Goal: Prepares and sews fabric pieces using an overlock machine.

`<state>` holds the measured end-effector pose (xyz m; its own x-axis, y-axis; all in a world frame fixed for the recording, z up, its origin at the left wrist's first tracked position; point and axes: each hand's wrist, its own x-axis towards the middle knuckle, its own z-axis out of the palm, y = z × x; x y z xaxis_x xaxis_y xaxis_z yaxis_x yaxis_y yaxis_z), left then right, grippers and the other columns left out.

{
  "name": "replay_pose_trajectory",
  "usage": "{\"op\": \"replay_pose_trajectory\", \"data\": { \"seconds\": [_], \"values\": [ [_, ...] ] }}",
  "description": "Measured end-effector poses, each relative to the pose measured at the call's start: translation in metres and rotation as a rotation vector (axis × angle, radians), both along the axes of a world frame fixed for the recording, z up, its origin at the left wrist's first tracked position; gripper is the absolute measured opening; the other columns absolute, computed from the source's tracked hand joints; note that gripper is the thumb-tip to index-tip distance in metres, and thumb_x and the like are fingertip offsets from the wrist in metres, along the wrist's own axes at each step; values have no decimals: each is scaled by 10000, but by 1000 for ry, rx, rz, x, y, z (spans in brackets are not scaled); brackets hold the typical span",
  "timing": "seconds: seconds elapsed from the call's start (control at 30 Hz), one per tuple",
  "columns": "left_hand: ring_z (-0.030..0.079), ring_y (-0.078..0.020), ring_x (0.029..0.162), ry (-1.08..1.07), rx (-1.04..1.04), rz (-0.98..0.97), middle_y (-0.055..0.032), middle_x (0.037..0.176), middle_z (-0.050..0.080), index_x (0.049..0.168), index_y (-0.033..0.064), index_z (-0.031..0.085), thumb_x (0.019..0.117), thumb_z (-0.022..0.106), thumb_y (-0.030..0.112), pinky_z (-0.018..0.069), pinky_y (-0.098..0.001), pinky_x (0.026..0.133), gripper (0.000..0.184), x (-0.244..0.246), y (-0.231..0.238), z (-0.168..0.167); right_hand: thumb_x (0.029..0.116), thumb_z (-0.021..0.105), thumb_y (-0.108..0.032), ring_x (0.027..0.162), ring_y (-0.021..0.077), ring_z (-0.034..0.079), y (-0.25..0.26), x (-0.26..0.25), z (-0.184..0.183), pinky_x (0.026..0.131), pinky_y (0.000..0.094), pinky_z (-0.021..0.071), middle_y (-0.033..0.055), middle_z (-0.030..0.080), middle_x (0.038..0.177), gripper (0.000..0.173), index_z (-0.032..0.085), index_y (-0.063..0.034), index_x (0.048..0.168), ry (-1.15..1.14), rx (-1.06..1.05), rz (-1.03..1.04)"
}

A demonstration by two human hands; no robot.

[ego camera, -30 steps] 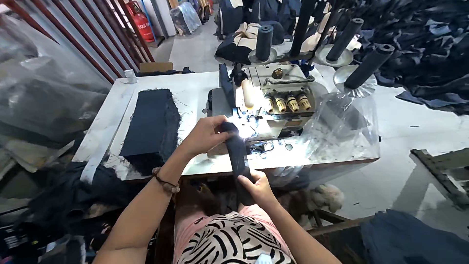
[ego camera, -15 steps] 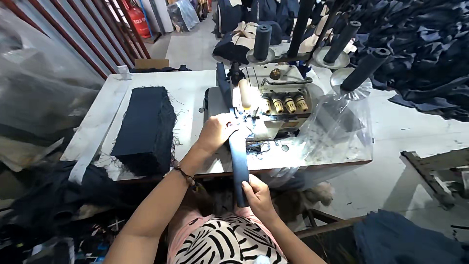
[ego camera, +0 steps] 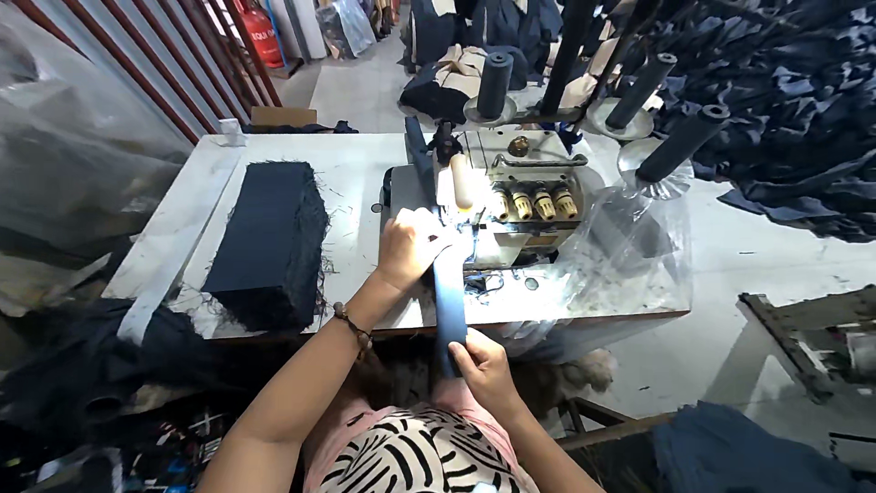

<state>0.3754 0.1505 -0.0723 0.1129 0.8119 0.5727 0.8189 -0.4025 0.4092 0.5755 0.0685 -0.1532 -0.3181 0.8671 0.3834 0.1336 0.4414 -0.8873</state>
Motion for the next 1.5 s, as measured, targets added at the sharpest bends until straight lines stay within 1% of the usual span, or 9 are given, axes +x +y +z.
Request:
{"op": "replay_pose_trajectory", "data": {
  "seconds": [0.47, 0.63, 0.7, 0.87, 1.0, 1.1, 1.2, 1.3, 1.5],
  "values": [
    [665, -341, 1102, 106, -79, 0, -107, 1050, 743, 1027, 98, 788, 927, 745, 218, 527, -543, 921, 161, -4, -12, 5, 984, 564, -78, 642, -2, 557, 72, -38, 14, 633, 178, 482, -5, 576, 674, 255, 652, 3, 759, 84, -88, -138],
    [553, -364, 1349, 185, -306, -17, -38, 1306, 710, 1260, 198, 737, 975, 648, 422, 396, -626, 1106, 374, -18, 16, 18, 1026, 503, -83, 727, 72, 679, 86, -43, 18, 707, 265, 595, 52, 714, 833, 240, 703, 37, 968, 186, -207, -30],
    [507, -375, 1393, 212, -413, -16, -39, 1378, 670, 1306, 198, 714, 958, 665, 411, 339, -668, 1130, 411, -24, 35, 25, 1010, 483, -81, 638, 43, 623, 89, -44, 11, 630, 234, 555, 16, 682, 753, 269, 718, 13, 918, 178, -201, 10],
    [519, -392, 1368, 259, -562, 76, -146, 1303, 681, 1237, 152, 717, 918, 732, 429, 369, -651, 1107, 423, -25, 66, 38, 1007, 464, -87, 554, -31, 505, 85, -42, -9, 564, 175, 459, -42, 625, 671, 317, 730, 0, 859, 98, -115, 49],
    [507, -438, 1366, 283, -496, 121, -203, 1457, 568, 1372, 103, 647, 983, 661, 431, 407, -685, 1068, 510, -55, 63, 61, 1017, 449, -75, 517, -48, 465, 88, -41, -7, 524, 155, 431, -73, 581, 631, 321, 714, 0, 851, 161, -160, 89],
    [525, -539, 1304, 136, -494, 466, -318, 1394, 562, 1445, 4, 516, 1089, 487, 322, 395, -745, 1032, 478, -114, 43, 99, 1003, 472, -67, 543, -55, 472, 85, -41, -7, 552, 147, 437, -58, 600, 657, 306, 717, 12, 838, 147, -139, 90],
    [497, -669, 1230, 93, -559, 766, -478, 1298, 515, 1382, -169, 457, 1067, 541, 325, 367, -815, 976, 591, -172, 25, 93, 996, 490, -75, 576, -57, 475, 86, -44, -10, 582, 147, 426, -39, 611, 672, 305, 720, 19, 820, 127, -77, 80],
    [547, -651, 1165, 126, -618, 827, -461, 1177, 586, 1157, -166, 621, 1083, 509, 280, 395, -805, 920, 465, -187, 13, 71, 983, 511, -63, 604, -58, 486, 86, -46, -10, 603, 142, 423, -25, 615, 676, 291, 722, 26, 803, 139, -27, 68],
    [512, -661, 1200, 101, -504, 778, -467, 1247, 530, 1265, -155, 528, 1103, 414, 167, 389, -804, 943, 379, -164, -1, 89, 992, 507, -67, 593, -58, 485, 86, -41, -7, 585, 138, 426, -33, 613, 689, 283, 720, 25, 830, 127, -72, 100]
  ]
}}
